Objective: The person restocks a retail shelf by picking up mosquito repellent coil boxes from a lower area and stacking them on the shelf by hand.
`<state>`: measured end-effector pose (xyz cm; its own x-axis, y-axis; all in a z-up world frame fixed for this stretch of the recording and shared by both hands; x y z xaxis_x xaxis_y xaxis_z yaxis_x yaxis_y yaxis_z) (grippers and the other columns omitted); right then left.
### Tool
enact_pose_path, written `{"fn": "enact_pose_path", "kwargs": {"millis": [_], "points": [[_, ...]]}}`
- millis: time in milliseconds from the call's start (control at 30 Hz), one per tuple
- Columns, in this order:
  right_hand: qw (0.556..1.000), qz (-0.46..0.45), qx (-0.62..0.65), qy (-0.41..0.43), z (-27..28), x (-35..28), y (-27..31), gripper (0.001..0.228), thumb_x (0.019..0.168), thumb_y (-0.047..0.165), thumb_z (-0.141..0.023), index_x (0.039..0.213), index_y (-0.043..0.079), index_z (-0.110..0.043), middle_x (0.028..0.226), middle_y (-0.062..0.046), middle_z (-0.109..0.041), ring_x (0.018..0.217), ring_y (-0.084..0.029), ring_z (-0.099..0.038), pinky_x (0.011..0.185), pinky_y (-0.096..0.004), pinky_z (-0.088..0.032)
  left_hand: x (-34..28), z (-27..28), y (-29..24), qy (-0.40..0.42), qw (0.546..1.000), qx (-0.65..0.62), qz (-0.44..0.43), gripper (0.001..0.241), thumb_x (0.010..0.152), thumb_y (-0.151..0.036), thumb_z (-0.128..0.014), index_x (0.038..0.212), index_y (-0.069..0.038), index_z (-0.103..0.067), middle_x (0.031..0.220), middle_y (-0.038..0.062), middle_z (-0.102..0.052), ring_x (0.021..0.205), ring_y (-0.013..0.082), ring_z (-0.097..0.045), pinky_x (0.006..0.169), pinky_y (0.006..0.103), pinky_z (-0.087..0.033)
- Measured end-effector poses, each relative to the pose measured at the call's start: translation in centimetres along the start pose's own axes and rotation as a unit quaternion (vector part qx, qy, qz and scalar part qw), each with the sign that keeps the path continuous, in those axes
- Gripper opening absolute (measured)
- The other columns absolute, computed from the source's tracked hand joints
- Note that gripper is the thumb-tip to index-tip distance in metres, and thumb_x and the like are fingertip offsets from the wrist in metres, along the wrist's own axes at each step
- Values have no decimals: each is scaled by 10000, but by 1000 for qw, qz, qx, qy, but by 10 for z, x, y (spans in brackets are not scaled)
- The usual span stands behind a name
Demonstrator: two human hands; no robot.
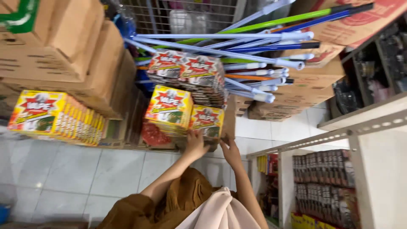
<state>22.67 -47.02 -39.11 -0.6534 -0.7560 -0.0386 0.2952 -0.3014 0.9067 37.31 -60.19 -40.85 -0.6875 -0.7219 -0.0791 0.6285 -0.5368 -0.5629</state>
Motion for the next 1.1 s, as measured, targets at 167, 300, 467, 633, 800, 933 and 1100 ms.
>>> {"fn": "enact_pose_path", "kwargs": {"millis": [167,300,467,633,800,933,1100], "points": [[997,-60,33,-45,-42,-8,-34,530,945,236,-677,1414,21,-553,1202,-146,-690,1100,-235,-663,874,-378,-557,-28,-5,1,101,993,59,-4,1087,726,-365,-839,1605,-121,-246,1623,389,-56,1502,567,-66,1122,731,-196],[982,-35,105,-156,-36,-12,-37,411,1003,244,-696,1310,-24,-639,1152,-149,-737,1075,-225,-687,922,-344,-538,-45,16,-5,167,981,88,-36,1111,730,-392,-847,1619,-179,-215,1643,324,-46,1508,563,8,1141,781,-95],[967,-132,44,-216,-30,8,-43,458,915,284,-781,1180,-51,-617,1037,-138,-714,918,-181,-685,803,-328,-547,-43,14,-7,209,972,57,-89,1115,762,-411,-844,1627,-198,-173,1645,326,41,1495,589,76,1141,755,-100],[965,-158,78,-193,-16,4,-56,348,980,268,-683,1149,-35,-707,912,-75,-729,841,-146,-624,755,-313,-507,-54,0,5,170,968,-75,-171,1009,771,-360,-816,1615,-232,-279,1674,220,-104,1556,513,-45,1191,631,-254],[907,-208,289,-223,-1,-28,-57,312,993,208,-705,1190,-34,-716,927,-35,-679,787,-134,-538,692,-291,-440,-68,14,10,175,891,-379,-180,967,916,-273,-731,1669,-204,-130,1706,198,-115,1590,393,-114,1215,576,-303],[869,-194,398,-219,3,-83,-12,336,983,198,-670,1235,-23,-670,1040,-27,-710,905,-120,-603,799,-279,-480,-52,22,17,240,799,-549,55,991,947,-299,-647,1596,-263,100,1664,51,-136,1403,384,-410,1044,547,-481],[934,-87,190,-290,41,-131,113,425,943,171,-696,1314,-20,-614,1210,-143,-682,1140,-248,-634,1010,-375,-496,-65,52,-45,380,624,-681,52,756,990,-174,-611,1605,-148,-171,1541,177,-442,1318,334,-569,998,568,-564]]}}
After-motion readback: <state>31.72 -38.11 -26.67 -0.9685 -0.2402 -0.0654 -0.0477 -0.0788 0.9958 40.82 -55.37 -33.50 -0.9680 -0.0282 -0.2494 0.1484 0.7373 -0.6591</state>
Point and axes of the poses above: each hand's wrist, its own x-axis towards the middle knuckle, its own z-axis out of the back of the hand, y = z × x, the point moved 10 cm from there along x, towards the middle knuckle
